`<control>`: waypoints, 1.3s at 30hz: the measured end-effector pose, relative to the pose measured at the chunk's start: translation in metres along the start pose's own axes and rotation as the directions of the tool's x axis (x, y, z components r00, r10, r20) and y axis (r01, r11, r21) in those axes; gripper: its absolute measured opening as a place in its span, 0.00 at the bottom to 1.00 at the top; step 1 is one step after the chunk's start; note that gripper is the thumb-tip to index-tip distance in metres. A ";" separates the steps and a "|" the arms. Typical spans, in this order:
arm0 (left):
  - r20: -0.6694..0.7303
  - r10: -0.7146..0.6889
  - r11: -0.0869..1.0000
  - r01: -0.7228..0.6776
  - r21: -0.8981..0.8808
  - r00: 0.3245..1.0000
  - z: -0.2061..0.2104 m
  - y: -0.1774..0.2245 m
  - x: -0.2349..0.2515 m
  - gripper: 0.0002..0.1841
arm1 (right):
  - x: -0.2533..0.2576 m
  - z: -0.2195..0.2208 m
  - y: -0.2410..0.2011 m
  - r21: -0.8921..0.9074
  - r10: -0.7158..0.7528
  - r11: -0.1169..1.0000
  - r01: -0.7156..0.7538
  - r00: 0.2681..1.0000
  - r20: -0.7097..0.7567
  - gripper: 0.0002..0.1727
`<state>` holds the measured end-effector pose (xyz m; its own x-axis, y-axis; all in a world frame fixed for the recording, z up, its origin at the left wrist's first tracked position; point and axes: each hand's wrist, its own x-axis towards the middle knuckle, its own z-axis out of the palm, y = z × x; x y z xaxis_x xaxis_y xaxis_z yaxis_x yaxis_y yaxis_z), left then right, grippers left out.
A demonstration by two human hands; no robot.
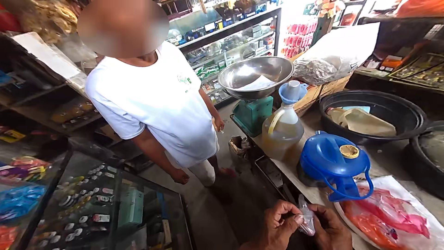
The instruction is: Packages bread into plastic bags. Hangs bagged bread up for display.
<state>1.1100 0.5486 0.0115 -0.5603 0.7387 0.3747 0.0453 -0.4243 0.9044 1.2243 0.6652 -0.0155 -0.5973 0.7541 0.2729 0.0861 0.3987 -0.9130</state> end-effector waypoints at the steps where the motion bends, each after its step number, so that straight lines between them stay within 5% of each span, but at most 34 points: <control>1: 0.025 -0.013 0.999 0.014 -0.030 1.000 -0.001 0.000 -0.001 0.08 | 0.005 0.000 0.002 0.017 -0.013 1.000 0.013 1.000 -0.012 0.11; 5: 0.121 -0.098 0.993 0.105 -0.056 0.988 -0.007 -0.008 -0.006 0.09 | 0.008 -0.016 -0.005 0.289 0.213 0.937 -0.199 0.977 -0.018 0.09; 9: 0.223 -0.231 0.963 0.191 0.188 0.947 -0.022 -0.030 -0.006 0.18 | -0.001 -0.018 -0.008 0.560 0.445 0.732 -0.387 0.895 0.037 0.11; 12: 0.167 -0.306 0.883 0.214 0.418 0.937 -0.020 -0.042 -0.004 0.14 | -0.013 -0.018 0.001 0.591 0.467 0.694 -0.411 0.882 0.064 0.11; 17: 0.011 -0.171 0.760 0.124 0.638 0.985 -0.013 -0.074 -0.004 0.10 | -0.040 -0.013 0.013 0.397 0.382 0.819 -0.415 0.910 0.164 0.10; 20: -0.067 -0.282 0.809 0.275 0.520 0.957 -0.008 -0.071 -0.004 0.11 | -0.052 0.001 0.023 0.214 0.410 0.878 -0.427 0.904 0.122 0.14; 22: -0.062 -0.352 0.877 0.352 0.327 0.934 -0.002 -0.063 -0.010 0.11 | -0.053 0.005 0.031 0.254 0.467 0.852 -0.459 0.884 0.030 0.09; 26: 0.098 -0.314 0.949 0.310 0.056 0.944 0.003 -0.056 -0.026 0.10 | -0.047 -0.007 0.034 0.443 0.567 0.745 -0.499 0.823 -0.025 0.05; 29: 0.260 -0.318 0.947 0.317 0.048 0.912 0.003 -0.056 -0.032 0.12 | -0.046 -0.021 0.031 0.502 0.605 0.686 -0.527 0.796 0.008 0.06; 31: 0.366 -0.314 0.949 0.292 0.115 0.876 -0.001 -0.060 -0.034 0.12 | -0.048 -0.040 0.032 0.420 0.595 0.711 -0.564 0.801 0.068 0.06; 35: 0.400 -0.246 0.913 0.072 0.403 0.883 -0.009 -0.078 -0.038 0.14 | -0.036 -0.124 0.007 -0.198 0.481 0.872 -0.448 0.858 0.177 0.17; 39: 0.328 -0.318 0.767 0.038 0.641 0.889 0.012 -0.087 -0.044 0.17 | 0.005 -0.229 -0.032 -0.644 0.284 0.728 -0.234 0.958 -0.026 0.15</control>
<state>1.1408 0.5595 -0.0813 -0.2411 0.9639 0.1126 0.5436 0.0380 0.8385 1.4008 0.7754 0.0844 -0.5273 0.8496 0.0098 0.7159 0.4505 -0.5335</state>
